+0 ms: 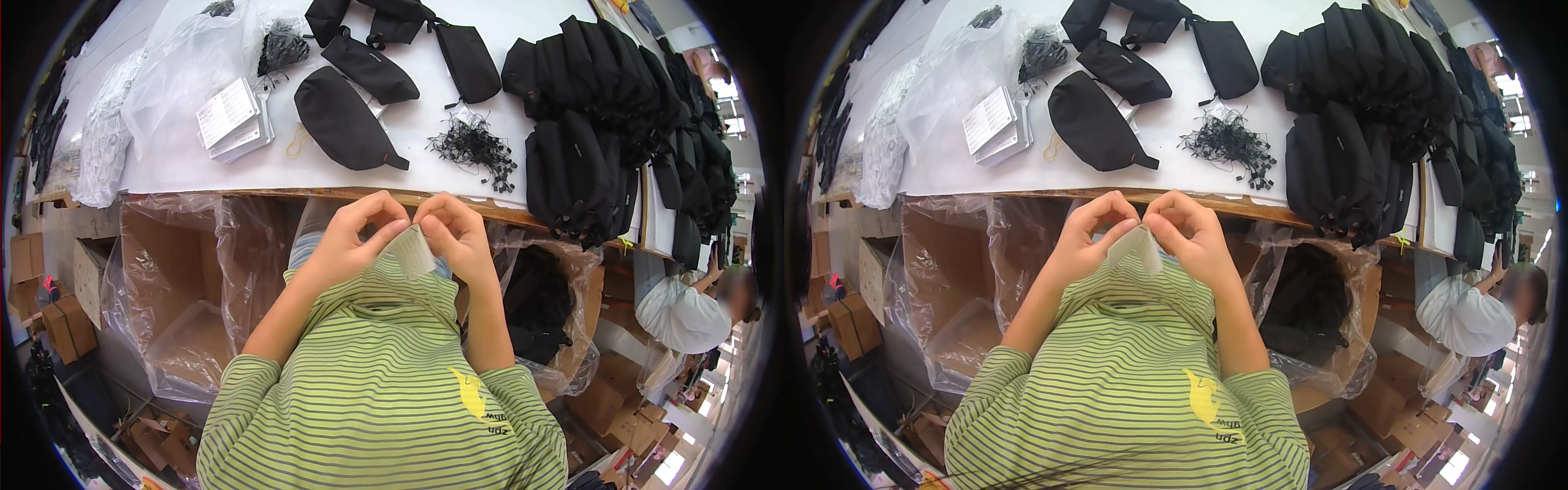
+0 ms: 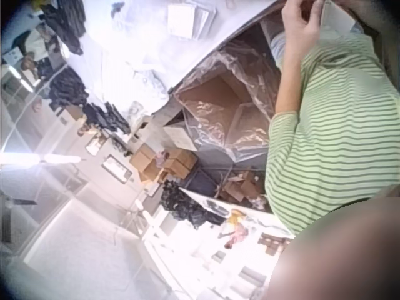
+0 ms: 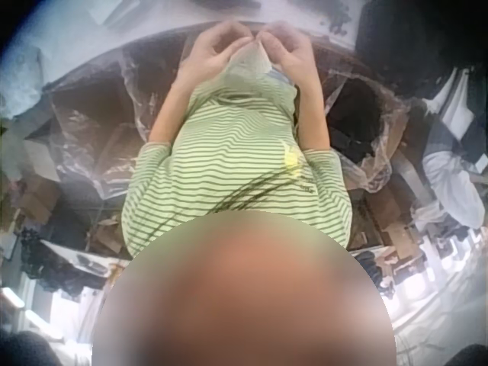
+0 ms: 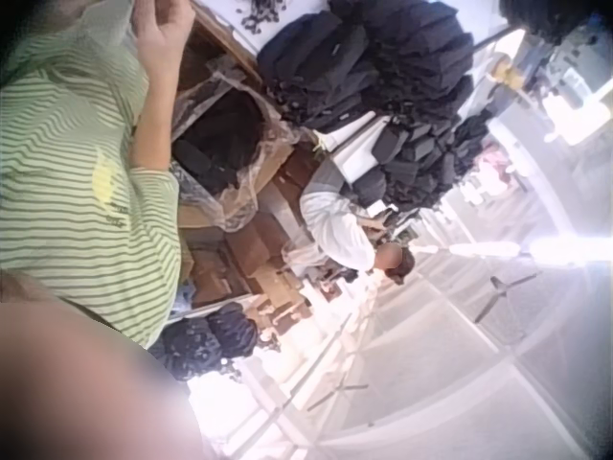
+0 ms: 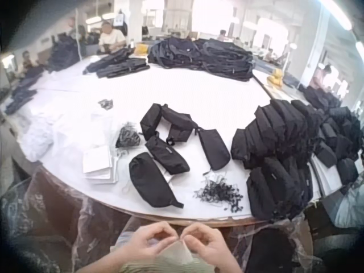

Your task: Packing eye-glasses cases with tags and internal supports in a manufacturing facility.

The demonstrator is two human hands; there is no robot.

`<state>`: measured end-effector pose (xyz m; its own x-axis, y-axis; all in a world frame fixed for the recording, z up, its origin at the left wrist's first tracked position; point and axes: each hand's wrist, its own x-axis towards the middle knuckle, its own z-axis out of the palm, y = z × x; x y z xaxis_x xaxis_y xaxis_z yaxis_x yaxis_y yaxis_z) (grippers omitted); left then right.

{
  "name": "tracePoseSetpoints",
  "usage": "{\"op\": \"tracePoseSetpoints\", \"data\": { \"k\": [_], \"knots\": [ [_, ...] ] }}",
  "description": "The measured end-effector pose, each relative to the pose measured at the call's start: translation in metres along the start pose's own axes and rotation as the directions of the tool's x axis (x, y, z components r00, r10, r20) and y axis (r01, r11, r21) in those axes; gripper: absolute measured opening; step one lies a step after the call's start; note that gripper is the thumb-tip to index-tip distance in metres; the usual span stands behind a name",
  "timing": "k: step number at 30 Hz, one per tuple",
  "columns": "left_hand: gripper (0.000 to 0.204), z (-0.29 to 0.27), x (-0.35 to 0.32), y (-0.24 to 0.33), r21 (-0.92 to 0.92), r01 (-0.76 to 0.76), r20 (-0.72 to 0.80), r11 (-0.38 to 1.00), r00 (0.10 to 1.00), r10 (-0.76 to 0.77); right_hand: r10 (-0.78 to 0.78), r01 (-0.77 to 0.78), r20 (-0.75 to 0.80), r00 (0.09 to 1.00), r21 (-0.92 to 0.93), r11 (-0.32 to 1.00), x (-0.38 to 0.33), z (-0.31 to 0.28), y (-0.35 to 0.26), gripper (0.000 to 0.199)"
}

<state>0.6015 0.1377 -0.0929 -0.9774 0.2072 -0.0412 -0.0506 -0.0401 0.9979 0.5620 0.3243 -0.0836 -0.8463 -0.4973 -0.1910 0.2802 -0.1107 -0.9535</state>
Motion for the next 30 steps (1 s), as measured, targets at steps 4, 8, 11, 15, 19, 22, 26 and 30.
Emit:
{"op": "tracePoseSetpoints", "data": {
  "k": [4, 8, 11, 15, 19, 22, 26, 30],
  "knots": [
    [0.008, 0.005, 0.015, -0.002, 0.138, -0.120, -0.094, 0.983, 0.987, 0.133, 0.025, -0.025, 0.004, 1.000, -0.120, 0.992, 0.004, -0.007, 0.005, 0.013],
    [0.014, -0.002, 0.049, -0.028, 0.555, -0.120, -0.177, 0.823, 0.950, 0.258, 0.076, -0.077, -0.029, 0.997, -0.032, 0.997, 0.004, -0.015, 0.012, 0.012],
    [0.022, -0.010, 0.065, -0.055, 0.891, -0.085, -0.150, 0.446, 0.872, 0.466, 0.079, -0.089, -0.114, 0.990, -0.083, 0.993, 0.003, -0.019, 0.011, 0.011],
    [0.026, -0.015, 0.058, -0.052, 0.945, -0.026, -0.133, 0.326, 0.880, 0.455, -0.004, -0.058, -0.242, 0.970, -0.246, 0.968, 0.004, -0.027, 0.024, 0.011],
    [0.022, -0.006, 0.018, -0.027, 0.908, -0.081, -0.191, 0.411, 0.793, 0.578, -0.081, -0.045, -0.276, 0.958, -0.421, 0.906, 0.016, -0.006, 0.027, 0.009],
    [0.022, -0.010, -0.006, -0.020, 0.899, 0.088, -0.345, 0.429, 0.744, 0.572, -0.124, 0.017, -0.150, 0.981, -0.568, 0.823, 0.026, 0.022, 0.019, 0.010],
    [0.016, -0.013, -0.022, -0.017, 0.823, 0.158, -0.456, 0.546, 0.757, 0.468, -0.205, 0.133, -0.038, 0.978, -0.642, 0.755, 0.034, 0.038, 0.024, 0.011],
    [0.015, -0.015, -0.023, -0.013, 0.679, 0.125, -0.495, 0.723, 0.806, 0.326, -0.314, 0.302, 0.131, 0.940, -0.748, 0.591, 0.036, 0.038, 0.030, 0.013]
  ]
}}
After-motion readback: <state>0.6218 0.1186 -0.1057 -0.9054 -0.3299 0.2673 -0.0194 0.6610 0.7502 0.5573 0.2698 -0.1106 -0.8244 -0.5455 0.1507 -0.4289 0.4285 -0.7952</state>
